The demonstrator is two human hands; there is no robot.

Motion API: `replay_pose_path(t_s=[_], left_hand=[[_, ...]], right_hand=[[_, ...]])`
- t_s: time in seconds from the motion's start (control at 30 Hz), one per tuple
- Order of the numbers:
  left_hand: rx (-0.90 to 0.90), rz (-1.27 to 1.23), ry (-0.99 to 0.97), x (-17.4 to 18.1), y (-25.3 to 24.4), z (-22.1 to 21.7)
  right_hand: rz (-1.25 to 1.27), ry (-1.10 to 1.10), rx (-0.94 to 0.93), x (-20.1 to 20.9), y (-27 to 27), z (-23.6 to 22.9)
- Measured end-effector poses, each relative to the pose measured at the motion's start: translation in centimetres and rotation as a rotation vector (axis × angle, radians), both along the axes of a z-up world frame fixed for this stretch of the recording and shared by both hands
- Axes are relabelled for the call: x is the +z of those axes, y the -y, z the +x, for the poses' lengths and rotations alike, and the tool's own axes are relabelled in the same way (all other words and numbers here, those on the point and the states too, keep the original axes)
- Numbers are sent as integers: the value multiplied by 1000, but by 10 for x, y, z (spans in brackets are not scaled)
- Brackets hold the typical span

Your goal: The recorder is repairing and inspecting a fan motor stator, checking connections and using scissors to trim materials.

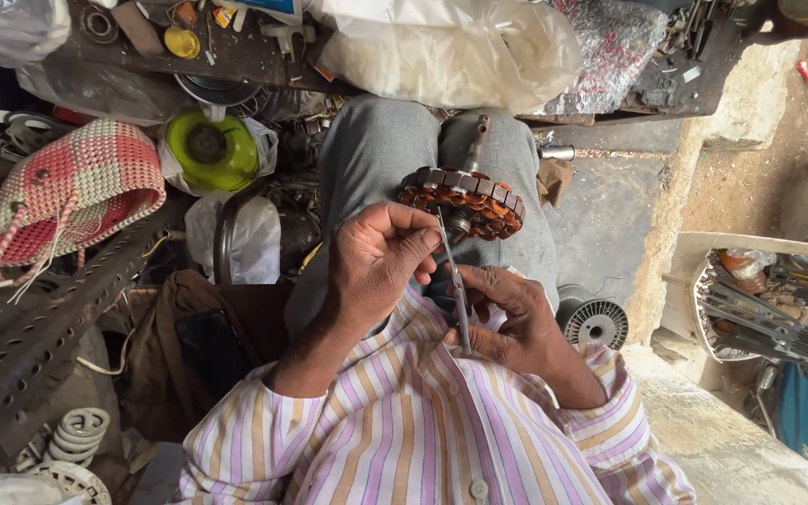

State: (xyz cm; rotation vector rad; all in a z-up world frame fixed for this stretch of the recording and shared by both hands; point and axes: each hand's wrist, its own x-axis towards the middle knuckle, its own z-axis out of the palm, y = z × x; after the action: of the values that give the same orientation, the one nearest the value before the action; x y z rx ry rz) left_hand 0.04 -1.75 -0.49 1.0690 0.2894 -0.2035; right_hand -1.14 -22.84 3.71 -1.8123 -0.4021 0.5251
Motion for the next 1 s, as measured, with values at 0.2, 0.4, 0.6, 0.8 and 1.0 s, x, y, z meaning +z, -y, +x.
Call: replay_pose_path(t_s=[0.2,0.4,0.6,0.8,1.0], left_hand=[[10,-2,4,0,2,0],[-12,-2,4,9,-6,1],[34,-52,127,3,-40,3],[1,31,144,35,-20,20],[-16,714,683,53,-14,40]], right_hand=[[-21,20,0,4,-3,1],[-164,-47,-5,-7,11,-3],[-495,25,120,35,13,8],[-805,-20,676,47,20,8],[-404,764,-269,42,-23,49]])
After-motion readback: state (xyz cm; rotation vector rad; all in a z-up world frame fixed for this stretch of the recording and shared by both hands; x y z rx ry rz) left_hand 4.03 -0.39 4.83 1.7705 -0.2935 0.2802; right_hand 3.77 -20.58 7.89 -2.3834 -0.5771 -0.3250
